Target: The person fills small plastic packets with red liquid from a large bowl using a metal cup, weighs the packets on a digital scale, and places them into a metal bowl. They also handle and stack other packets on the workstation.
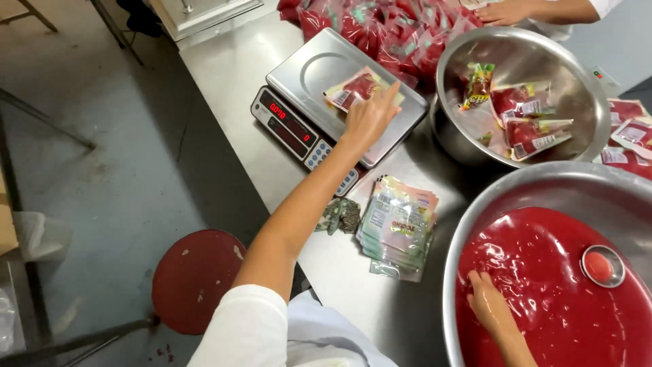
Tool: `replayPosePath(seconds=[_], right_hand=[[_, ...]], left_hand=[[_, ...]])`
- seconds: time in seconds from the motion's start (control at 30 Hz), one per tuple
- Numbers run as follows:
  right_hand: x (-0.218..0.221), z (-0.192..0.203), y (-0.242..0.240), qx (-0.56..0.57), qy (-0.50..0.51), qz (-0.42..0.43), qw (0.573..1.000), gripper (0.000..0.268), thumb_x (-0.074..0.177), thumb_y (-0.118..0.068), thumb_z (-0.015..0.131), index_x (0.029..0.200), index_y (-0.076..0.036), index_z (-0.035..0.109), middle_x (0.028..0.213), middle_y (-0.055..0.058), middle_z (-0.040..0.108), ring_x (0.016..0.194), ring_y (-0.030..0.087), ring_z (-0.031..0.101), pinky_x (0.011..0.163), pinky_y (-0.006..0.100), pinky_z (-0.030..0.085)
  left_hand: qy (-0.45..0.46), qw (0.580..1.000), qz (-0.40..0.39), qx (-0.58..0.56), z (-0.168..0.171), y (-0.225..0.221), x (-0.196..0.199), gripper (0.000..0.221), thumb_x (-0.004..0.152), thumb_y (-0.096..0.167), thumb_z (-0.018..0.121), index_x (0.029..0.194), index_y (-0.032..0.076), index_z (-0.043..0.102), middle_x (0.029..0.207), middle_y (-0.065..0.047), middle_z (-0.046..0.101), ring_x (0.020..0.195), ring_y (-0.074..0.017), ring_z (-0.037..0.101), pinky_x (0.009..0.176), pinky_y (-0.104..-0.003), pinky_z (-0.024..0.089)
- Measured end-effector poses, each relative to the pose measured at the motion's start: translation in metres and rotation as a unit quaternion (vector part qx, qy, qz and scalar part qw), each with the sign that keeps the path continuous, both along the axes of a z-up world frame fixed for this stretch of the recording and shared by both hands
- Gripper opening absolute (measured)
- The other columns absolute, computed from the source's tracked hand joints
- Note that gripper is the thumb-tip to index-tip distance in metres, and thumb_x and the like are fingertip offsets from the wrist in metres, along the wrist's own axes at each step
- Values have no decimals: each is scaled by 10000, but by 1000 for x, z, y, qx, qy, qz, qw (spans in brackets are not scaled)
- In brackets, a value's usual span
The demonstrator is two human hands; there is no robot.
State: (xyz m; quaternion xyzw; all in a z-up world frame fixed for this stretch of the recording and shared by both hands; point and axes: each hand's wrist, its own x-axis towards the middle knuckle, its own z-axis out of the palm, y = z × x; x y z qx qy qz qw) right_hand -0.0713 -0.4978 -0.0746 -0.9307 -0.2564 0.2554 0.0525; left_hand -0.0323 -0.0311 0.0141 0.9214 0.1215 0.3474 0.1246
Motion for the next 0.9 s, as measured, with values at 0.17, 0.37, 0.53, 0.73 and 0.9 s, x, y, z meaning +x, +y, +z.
replayPosePath(seconds=[0.17,0.37,0.53,0.73,0.9], right_hand=[[13,9,-13,45,34,-28,998,131,908,-72,500,919,-86,630,896,99,700,728,234,670,703,351,508],[32,36,-23,69,16,-82,994,230,888,-136,644,1107,-170,704,1085,67,747,880,218,759,861,319,573],[31,39,-11,-54,50,-44,996,532,867,-401,646,1378,-312,527,1427,-2,533,1262,193,579,1089,412,445],[104,56,-65,108,-111,-70,985,475,874,-252,639,1338,-155,605,1327,131,626,1203,290,604,1069,409,451],[201,-39,-225,82,-337,-263,900,512,911,-254,663,1329,40,623,1186,306,651,1100,480,550,972,502,398]], left_hand=[[6,999,36,-12,6,5,-4,477,942,225,652,1354,98,446,977,-146,642,468,-182,535,361,-291,442],[62,982,140,111,4,9,16,516,845,302,724,1261,144,463,1061,-99,537,870,-260,567,592,-342,541],[104,973,168,120,1,4,33,483,875,277,688,1273,137,454,1061,-44,500,951,-254,517,705,-379,531],[150,962,170,149,-59,52,73,264,829,232,544,1080,157,579,1087,-86,576,956,-261,570,663,-408,525],[90,991,20,-94,-153,128,123,166,760,127,621,923,154,603,728,-45,595,655,-249,585,650,-454,424]])
